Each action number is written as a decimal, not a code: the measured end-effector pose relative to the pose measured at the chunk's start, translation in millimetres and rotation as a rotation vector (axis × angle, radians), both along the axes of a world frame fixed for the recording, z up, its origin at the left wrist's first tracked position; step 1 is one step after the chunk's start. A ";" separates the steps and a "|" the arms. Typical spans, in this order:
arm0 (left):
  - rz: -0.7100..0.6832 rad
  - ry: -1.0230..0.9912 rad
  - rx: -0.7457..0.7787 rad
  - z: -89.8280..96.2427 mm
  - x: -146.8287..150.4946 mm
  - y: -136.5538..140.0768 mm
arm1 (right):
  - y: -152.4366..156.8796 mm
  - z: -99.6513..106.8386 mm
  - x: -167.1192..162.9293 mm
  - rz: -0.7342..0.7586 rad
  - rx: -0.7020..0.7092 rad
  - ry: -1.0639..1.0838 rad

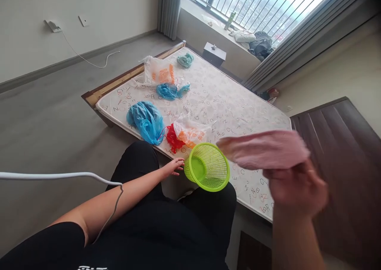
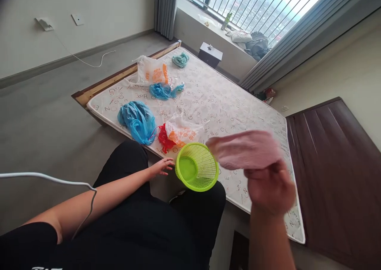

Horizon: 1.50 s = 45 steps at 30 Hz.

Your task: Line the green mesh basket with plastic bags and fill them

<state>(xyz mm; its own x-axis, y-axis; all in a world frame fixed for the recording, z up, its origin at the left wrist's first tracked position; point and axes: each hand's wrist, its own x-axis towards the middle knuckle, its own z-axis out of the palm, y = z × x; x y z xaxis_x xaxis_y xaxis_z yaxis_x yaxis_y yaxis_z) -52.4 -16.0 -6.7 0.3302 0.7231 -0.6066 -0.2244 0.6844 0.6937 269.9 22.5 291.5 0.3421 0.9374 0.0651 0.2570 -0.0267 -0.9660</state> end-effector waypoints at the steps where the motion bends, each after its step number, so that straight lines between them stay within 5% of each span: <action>1: 0.001 0.007 0.007 -0.9 0.3 0.1 | -10.8 -29.2 -4.6 0.071 -0.065 0.069; 4: -0.034 0.028 0.008 -1.3 0.8 -1.2 | -35.6 -110.3 -14.0 0.278 -0.342 -0.171; 9: -0.050 -0.062 -0.011 10.8 -0.4 -7.5 | -59.3 -187.8 -22.0 0.469 -0.279 -0.573; 13: -0.025 -0.257 -0.079 23.1 -1.0 -13.7 | -70.0 -225.1 -39.2 0.662 -0.420 -0.693; 17: -0.087 -0.219 -0.096 27.6 4.4 -24.8 | -82.2 -258.0 -59.1 0.810 -0.519 -0.855; 28: -0.048 0.083 -0.042 19.9 24.4 -47.6 | -24.7 -307.8 -108.8 0.673 -0.686 -1.151; 31: -0.071 -0.033 -0.114 15.8 19.2 -50.6 | -25.2 -328.1 -121.1 0.589 -0.643 -0.988; 35: -0.025 -0.139 -0.102 11.9 17.2 -55.2 | -25.5 -341.5 -124.3 0.356 -0.584 -0.431; 39: 0.063 -0.162 -0.038 12.2 23.5 -59.6 | -13.5 -335.5 -120.0 0.310 -0.572 -0.153; 45: 0.104 -0.022 0.006 21.0 22.4 -65.6 | -10.1 -324.6 -141.9 0.285 -0.375 0.232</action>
